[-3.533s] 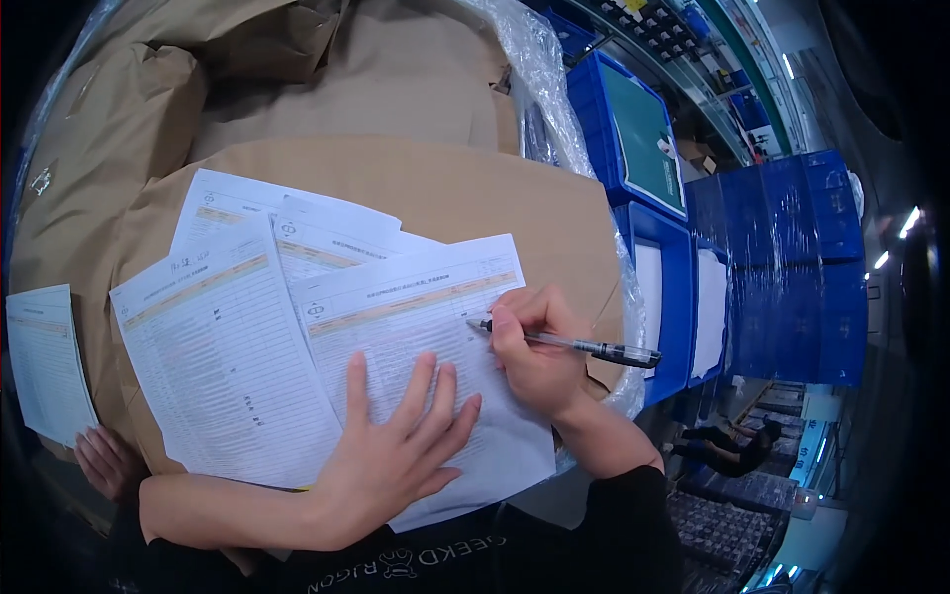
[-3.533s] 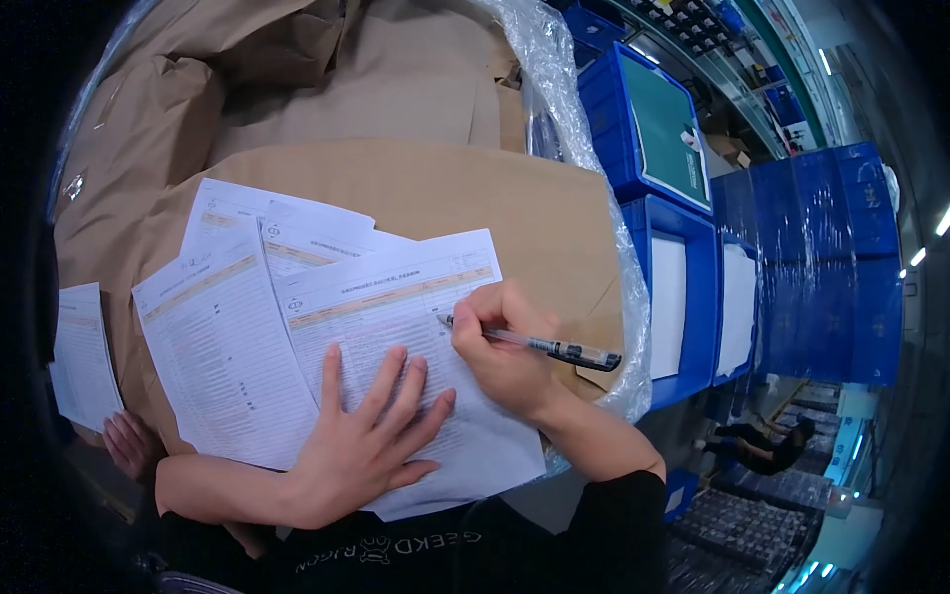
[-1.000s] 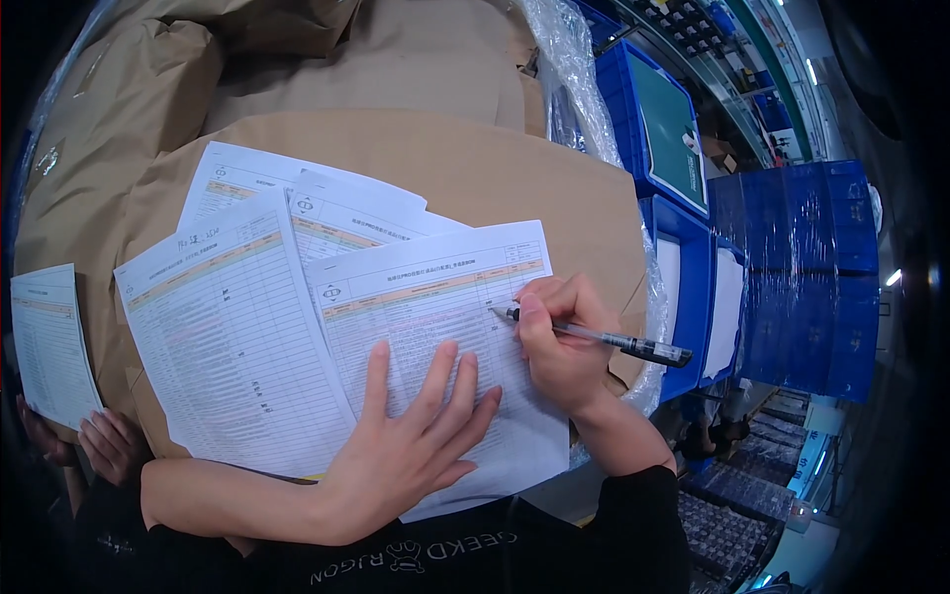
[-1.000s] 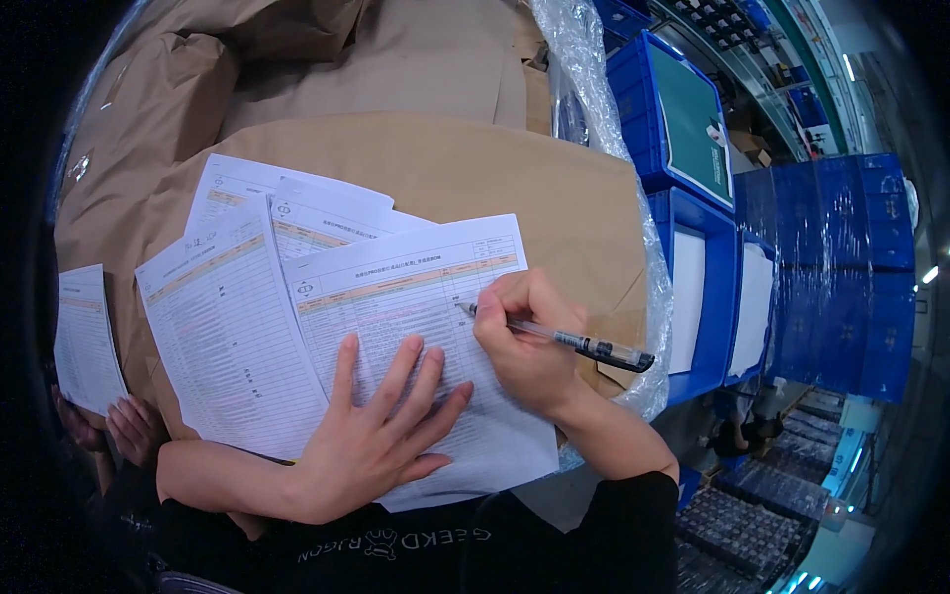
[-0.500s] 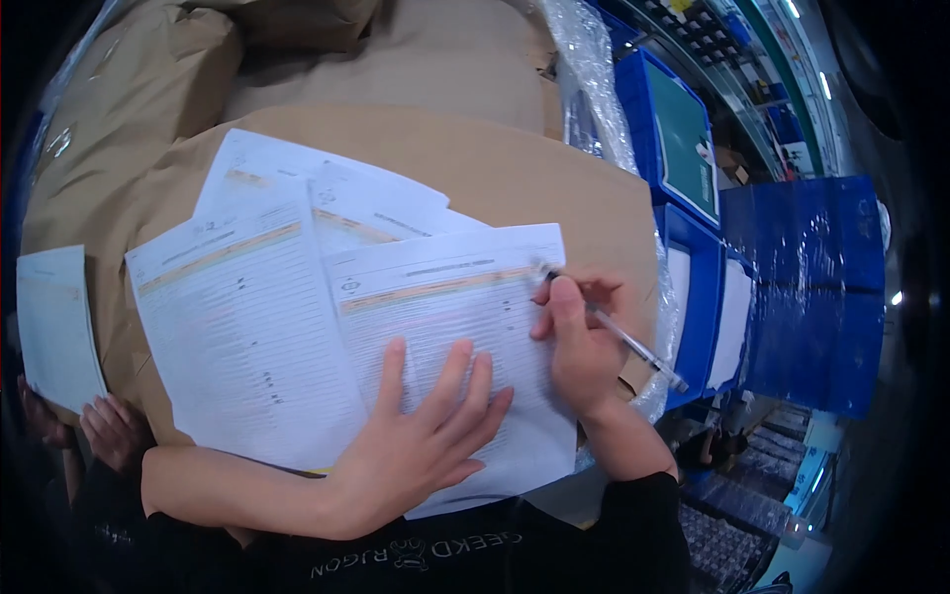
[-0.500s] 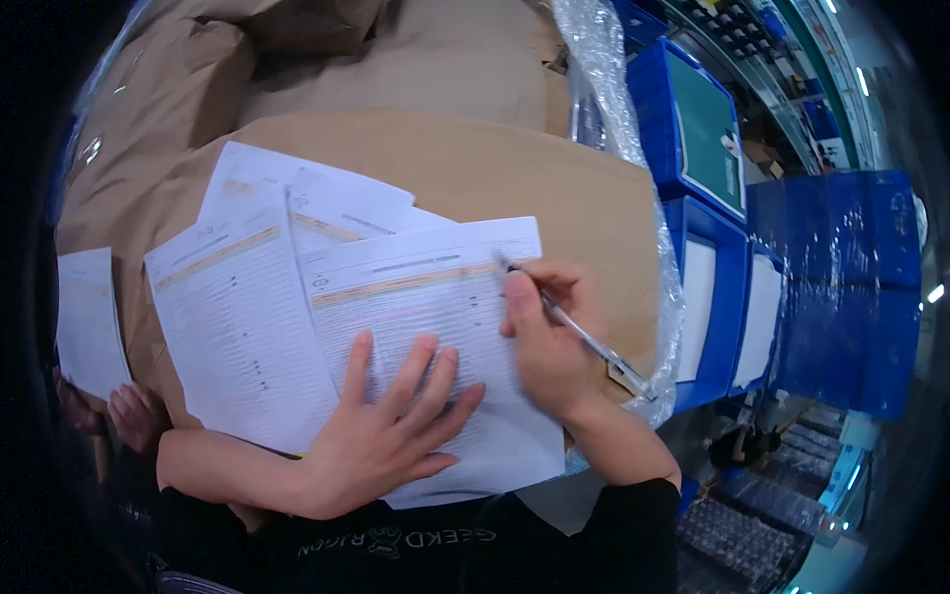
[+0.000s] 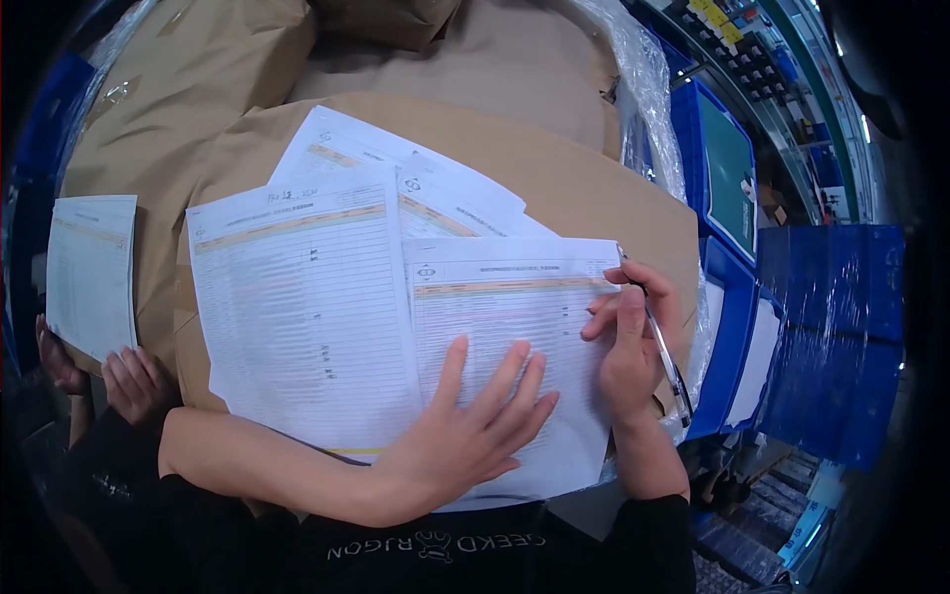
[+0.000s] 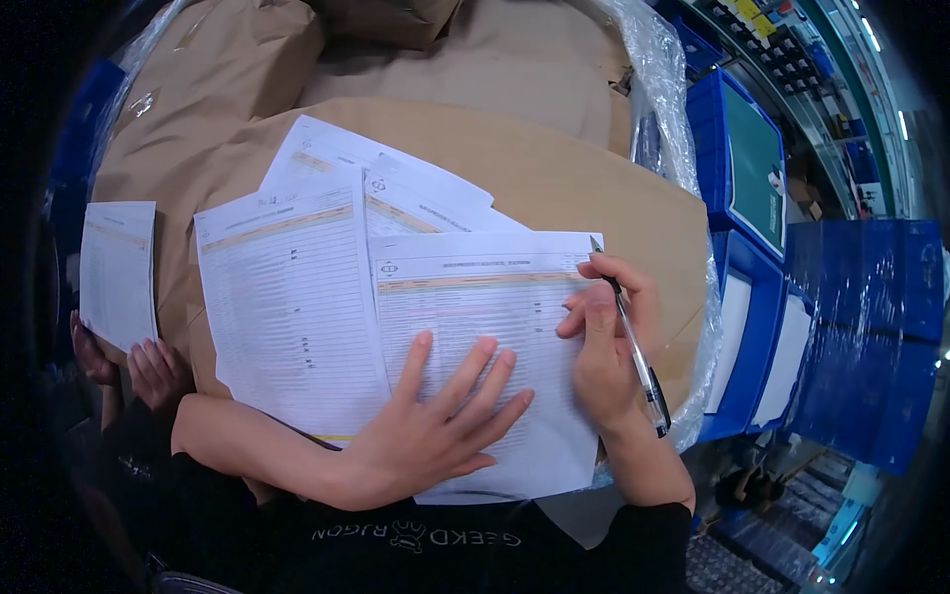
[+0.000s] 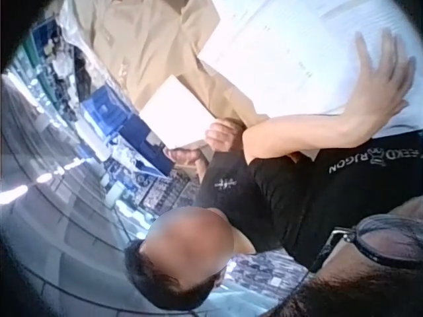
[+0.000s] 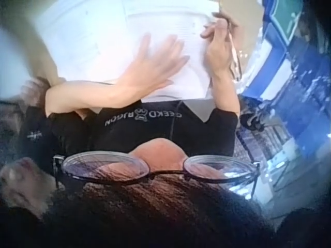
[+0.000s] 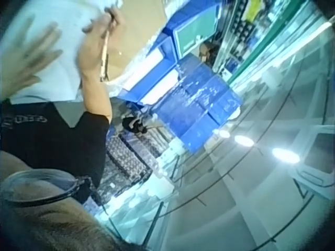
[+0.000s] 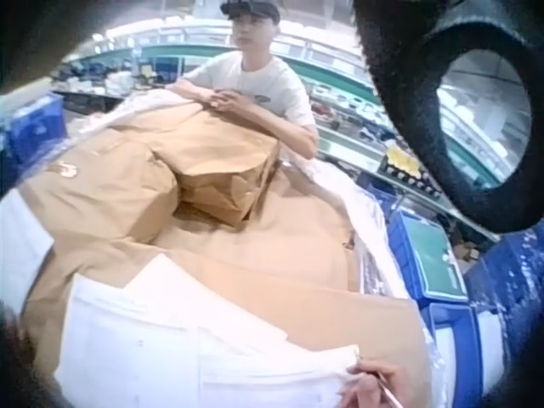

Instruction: Reviewing inventory logs and checking off items using a pen.

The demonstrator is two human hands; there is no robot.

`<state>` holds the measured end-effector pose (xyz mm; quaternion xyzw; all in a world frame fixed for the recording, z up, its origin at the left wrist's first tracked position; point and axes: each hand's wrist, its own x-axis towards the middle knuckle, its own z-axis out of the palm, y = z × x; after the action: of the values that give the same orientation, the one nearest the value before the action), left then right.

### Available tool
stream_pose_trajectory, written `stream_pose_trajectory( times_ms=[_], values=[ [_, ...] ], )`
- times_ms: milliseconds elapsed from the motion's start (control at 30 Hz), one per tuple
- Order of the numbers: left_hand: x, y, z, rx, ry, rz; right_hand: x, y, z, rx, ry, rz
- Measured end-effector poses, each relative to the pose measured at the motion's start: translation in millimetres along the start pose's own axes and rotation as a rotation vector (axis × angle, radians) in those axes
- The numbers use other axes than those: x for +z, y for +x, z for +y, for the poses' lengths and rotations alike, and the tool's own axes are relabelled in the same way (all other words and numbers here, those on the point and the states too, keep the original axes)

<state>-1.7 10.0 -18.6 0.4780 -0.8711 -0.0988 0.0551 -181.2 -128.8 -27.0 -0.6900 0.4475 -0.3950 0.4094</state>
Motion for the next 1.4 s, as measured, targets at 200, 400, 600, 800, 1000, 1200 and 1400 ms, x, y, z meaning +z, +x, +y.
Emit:
stream_pose_trajectory(
  times_ms=[200,400,600,800,1000,1200,1400],
  values=[
    [4.9,-0.8,4.5,-0.041,0.062,-0.001,0.6,-6.1,1.8,0.075,0.051,0.05],
    [6.4,-5.4,2.3,0.001,0.024,0.179,4.6,-2.7,3.3,0.01,0.015,0.069],
    [8.7,-7.1,0.0,0.007,0.01,0.198,1.9,-2.0,5.1,-0.029,-0.017,0.048],
    [8.4,-8.0,-0.1,0.008,0.035,0.185,4.2,-2.6,3.7,-0.001,-0.028,0.073],
    [9.1,-7.5,1.5,0.005,0.046,0.178,5.0,-2.5,4.4,-0.028,-0.044,0.079],
    [10.6,-6.7,2.8,-0.001,0.059,0.187,4.4,-2.5,3.5,-0.017,-0.014,0.058],
    [9.4,-8.4,2.1,0.007,0.053,0.208,4.9,-3.0,4.8,-0.01,-0.039,0.071]
  ],
)
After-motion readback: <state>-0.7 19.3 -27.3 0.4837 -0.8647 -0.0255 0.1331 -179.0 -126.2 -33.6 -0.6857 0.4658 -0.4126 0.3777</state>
